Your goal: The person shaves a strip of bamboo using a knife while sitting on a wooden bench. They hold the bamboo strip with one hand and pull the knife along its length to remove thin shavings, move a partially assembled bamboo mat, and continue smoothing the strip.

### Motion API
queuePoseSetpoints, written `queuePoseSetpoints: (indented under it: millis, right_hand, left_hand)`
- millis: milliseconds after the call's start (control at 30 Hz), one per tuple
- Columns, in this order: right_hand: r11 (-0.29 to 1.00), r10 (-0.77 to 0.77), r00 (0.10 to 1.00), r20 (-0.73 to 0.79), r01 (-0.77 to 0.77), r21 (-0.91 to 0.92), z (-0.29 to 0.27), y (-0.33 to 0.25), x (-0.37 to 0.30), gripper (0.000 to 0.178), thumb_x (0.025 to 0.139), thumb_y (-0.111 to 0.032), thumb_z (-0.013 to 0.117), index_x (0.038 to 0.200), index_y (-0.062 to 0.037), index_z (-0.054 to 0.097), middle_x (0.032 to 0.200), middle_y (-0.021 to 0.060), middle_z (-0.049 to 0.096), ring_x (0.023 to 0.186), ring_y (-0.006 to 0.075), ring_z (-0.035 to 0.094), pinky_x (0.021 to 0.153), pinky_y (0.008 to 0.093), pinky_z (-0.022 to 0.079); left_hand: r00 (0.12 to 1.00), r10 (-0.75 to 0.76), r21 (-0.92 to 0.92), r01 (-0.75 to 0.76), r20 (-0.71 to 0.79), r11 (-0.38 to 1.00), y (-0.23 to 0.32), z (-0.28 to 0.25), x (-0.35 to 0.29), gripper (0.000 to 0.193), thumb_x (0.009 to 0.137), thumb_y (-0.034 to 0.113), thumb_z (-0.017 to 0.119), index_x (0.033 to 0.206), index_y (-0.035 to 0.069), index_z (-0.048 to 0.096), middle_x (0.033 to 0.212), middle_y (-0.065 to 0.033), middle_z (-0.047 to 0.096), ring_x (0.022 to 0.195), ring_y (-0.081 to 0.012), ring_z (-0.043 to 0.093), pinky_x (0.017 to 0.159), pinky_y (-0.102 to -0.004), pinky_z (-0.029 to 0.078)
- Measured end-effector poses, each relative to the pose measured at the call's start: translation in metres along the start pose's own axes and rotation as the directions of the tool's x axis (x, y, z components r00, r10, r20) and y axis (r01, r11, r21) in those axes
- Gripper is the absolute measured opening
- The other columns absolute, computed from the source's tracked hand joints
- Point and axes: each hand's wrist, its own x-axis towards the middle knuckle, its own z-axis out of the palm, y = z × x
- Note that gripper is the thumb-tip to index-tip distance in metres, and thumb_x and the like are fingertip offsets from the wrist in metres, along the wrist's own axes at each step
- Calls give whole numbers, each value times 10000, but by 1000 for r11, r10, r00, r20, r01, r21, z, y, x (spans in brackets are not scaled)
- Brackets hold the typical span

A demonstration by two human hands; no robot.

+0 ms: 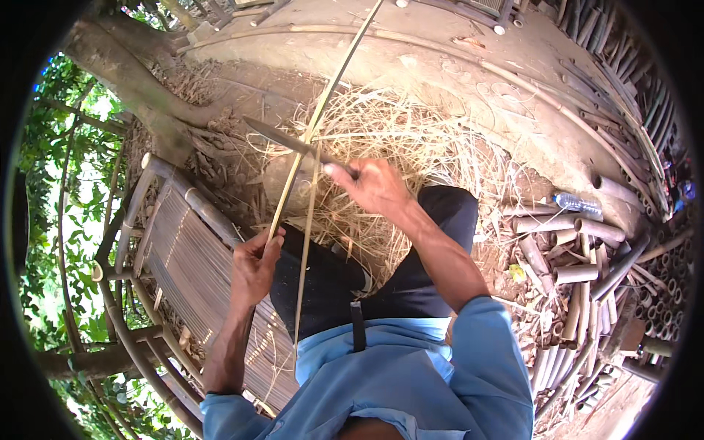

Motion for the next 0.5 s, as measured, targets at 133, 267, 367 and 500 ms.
queuePoseSetpoints:
  millis: [133, 267, 367, 500]
  right_hand:
    - [873, -469, 883, -17, 460, -163, 16, 9, -35, 748, 919, -734, 559, 811, -19, 752, 493, 171, 574, 473, 297, 631, 527, 477, 531]
    - [994, -26, 999, -24, 24, -103, -4, 25, 3, 758, 913, -750, 545, 853, -30, 771, 526, 206, 608, 501, 344, 654, 571, 475, 558]
    - [905, -360, 931, 61, 365, -219, 21, 23, -21, 748, 925, -737, 542, 759, -29, 711, 522, 204, 603, 519, 340, 663, 573, 480, 552]
    - [996, -44, 999, -21, 42, -74, 5, 37, 21, 739, 922, -732, 559, 759, -33, 738, 498, 174, 592, 482, 316, 653, 533, 471, 554]
  left_hand:
    - [984, -167, 37, 165, 60, 986, 9, -4, -13, 204, 1008, 122, 633, 1128, -26, 704, 679, 56, 489, 633, -16, 414, 545, -232, 333]
    - [979, -180, -39, 184, 92, 982, -3, -10, -30, 228, 1008, 122, 646, 1163, -35, 704, 669, 66, 473, 620, -20, 392, 519, -246, 295]
    - [972, -225, 116, 217, 63, 969, 1, -24, -47, 226, 1005, 121, 654, 1155, -40, 708, 659, 74, 454, 616, -22, 381, 520, -243, 295]
    - [944, -324, -10, 325, 60, 946, -18, -31, -78, 222, 996, 122, 665, 1143, -36, 720, 634, 73, 422, 600, -28, 369, 513, -245, 293]
